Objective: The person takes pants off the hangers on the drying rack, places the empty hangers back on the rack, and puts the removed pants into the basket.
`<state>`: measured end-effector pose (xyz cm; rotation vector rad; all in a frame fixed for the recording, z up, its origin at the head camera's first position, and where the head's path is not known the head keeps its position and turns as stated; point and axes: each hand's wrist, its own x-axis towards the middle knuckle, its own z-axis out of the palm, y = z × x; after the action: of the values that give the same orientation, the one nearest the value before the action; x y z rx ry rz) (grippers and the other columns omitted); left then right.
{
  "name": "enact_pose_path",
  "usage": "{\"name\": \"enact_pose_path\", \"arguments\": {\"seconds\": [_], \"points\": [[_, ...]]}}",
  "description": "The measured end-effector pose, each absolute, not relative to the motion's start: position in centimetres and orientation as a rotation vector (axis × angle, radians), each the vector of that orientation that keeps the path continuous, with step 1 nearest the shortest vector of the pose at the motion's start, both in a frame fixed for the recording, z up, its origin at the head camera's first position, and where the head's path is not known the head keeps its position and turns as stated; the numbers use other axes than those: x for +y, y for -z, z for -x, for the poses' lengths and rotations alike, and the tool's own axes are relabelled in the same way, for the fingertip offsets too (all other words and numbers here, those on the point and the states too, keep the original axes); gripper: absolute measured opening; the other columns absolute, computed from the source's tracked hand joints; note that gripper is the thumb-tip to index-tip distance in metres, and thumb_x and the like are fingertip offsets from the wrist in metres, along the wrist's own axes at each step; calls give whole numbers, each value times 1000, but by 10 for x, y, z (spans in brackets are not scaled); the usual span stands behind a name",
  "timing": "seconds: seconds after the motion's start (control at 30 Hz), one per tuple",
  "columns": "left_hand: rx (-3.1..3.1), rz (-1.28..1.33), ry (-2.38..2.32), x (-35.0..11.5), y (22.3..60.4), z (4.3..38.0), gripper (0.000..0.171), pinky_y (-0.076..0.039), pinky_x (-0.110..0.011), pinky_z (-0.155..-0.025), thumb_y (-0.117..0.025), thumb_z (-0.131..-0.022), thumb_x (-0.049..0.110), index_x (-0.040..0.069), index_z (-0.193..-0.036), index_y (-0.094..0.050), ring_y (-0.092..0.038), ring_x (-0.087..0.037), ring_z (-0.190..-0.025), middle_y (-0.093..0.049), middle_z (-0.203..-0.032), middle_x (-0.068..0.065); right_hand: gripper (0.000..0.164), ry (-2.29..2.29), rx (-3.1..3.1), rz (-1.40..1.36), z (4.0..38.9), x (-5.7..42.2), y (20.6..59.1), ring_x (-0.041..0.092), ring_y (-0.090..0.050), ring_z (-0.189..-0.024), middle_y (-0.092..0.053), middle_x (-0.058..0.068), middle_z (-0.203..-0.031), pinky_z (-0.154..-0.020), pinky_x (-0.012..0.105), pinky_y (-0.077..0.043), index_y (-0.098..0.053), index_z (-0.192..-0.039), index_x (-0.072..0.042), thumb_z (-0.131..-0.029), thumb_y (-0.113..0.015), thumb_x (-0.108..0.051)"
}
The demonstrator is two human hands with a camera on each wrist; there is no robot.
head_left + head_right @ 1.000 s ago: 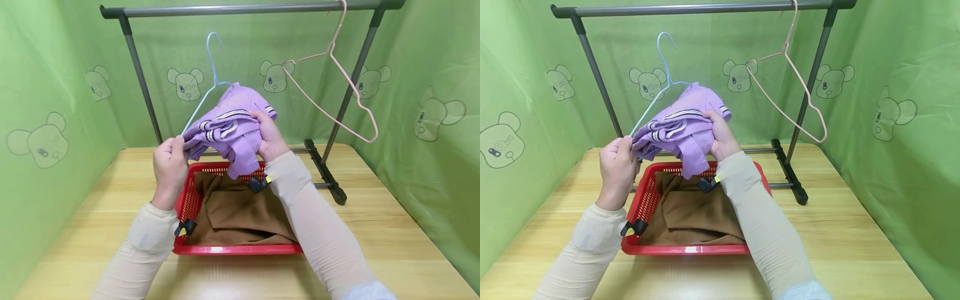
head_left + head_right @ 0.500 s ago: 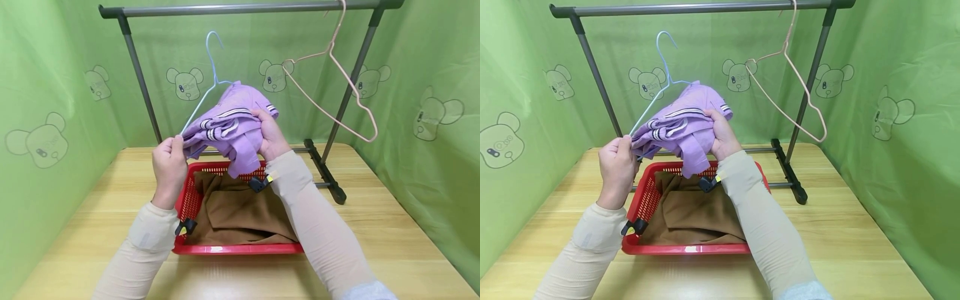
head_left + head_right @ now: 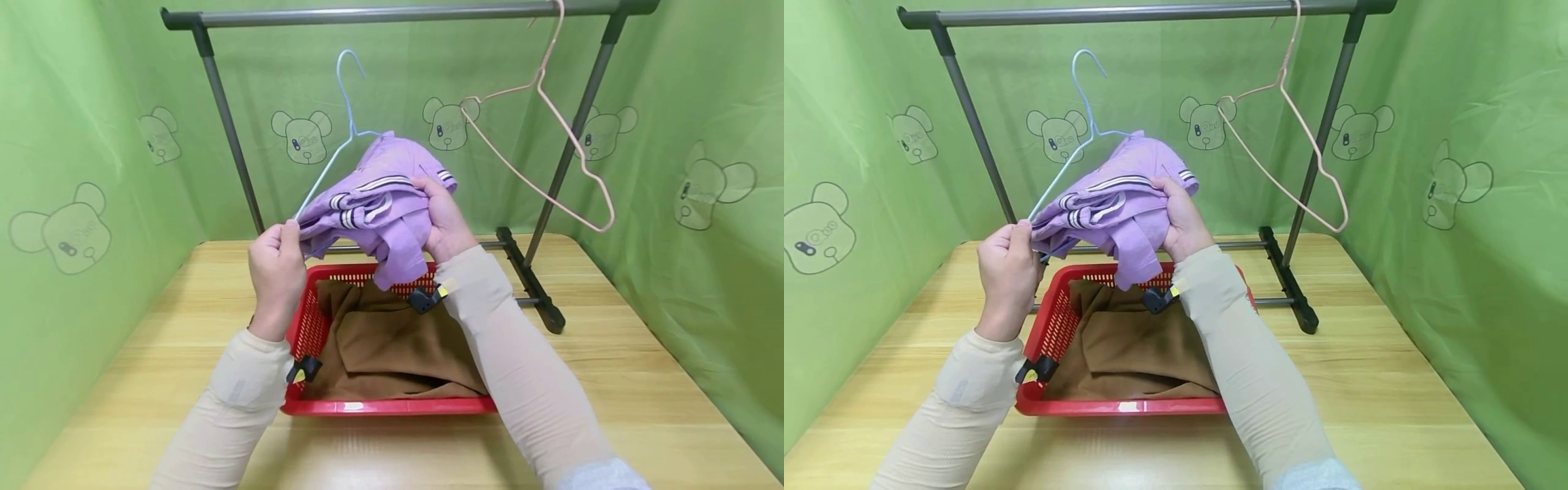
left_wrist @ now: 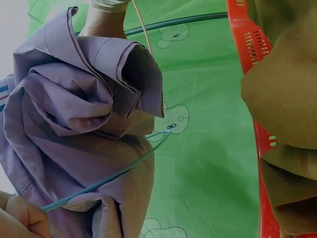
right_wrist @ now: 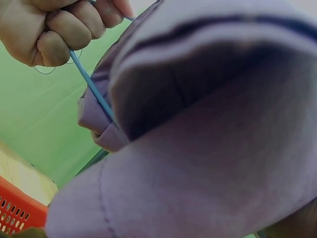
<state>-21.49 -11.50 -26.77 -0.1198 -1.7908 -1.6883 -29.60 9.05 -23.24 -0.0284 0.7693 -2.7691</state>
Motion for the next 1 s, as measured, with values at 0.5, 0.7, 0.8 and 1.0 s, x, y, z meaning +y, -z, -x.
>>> {"name": "enact_pose_path", "arguments": {"seconds": [0.5,0.7,0.8,1.0], "points": [[-1793,94,1630,-115,268,216,38,-26,-22,-42,-49,-98,11,-6,-65,-55,-47,-10,-52,-64,-70,-22,16,2750,751,52,294,93,232,24,-66,-72,-67,16,-85,-68,26,-56,-56,-98,6,-100,-44,-5],[-1782,102,1656,-114,268,215,36,-33,-20,-43,-48,-99,11,-12,-75,-62,-62,-18,-60,-69,-80,-25,13,2762,750,20,294,94,234,23,-66,-72,-67,15,-86,-69,26,-56,-55,-99,4,-100,-45,-5],[-1777,101,1655,-114,268,215,35,-33,-20,-42,-48,-99,11,-12,-75,-62,-61,-16,-59,-69,-80,-25,13,2763,749,16,294,94,234,23,-66,-72,-67,15,-85,-68,26,-56,-54,-99,4,-100,-45,-5],[-1786,82,1621,-114,268,215,38,-29,-21,-42,-49,-98,12,-10,-69,-58,-54,-14,-55,-67,-76,-24,14,2761,754,14,294,95,234,23,-66,-73,-67,14,-85,-69,26,-56,-55,-99,4,-100,-45,-6]]}}
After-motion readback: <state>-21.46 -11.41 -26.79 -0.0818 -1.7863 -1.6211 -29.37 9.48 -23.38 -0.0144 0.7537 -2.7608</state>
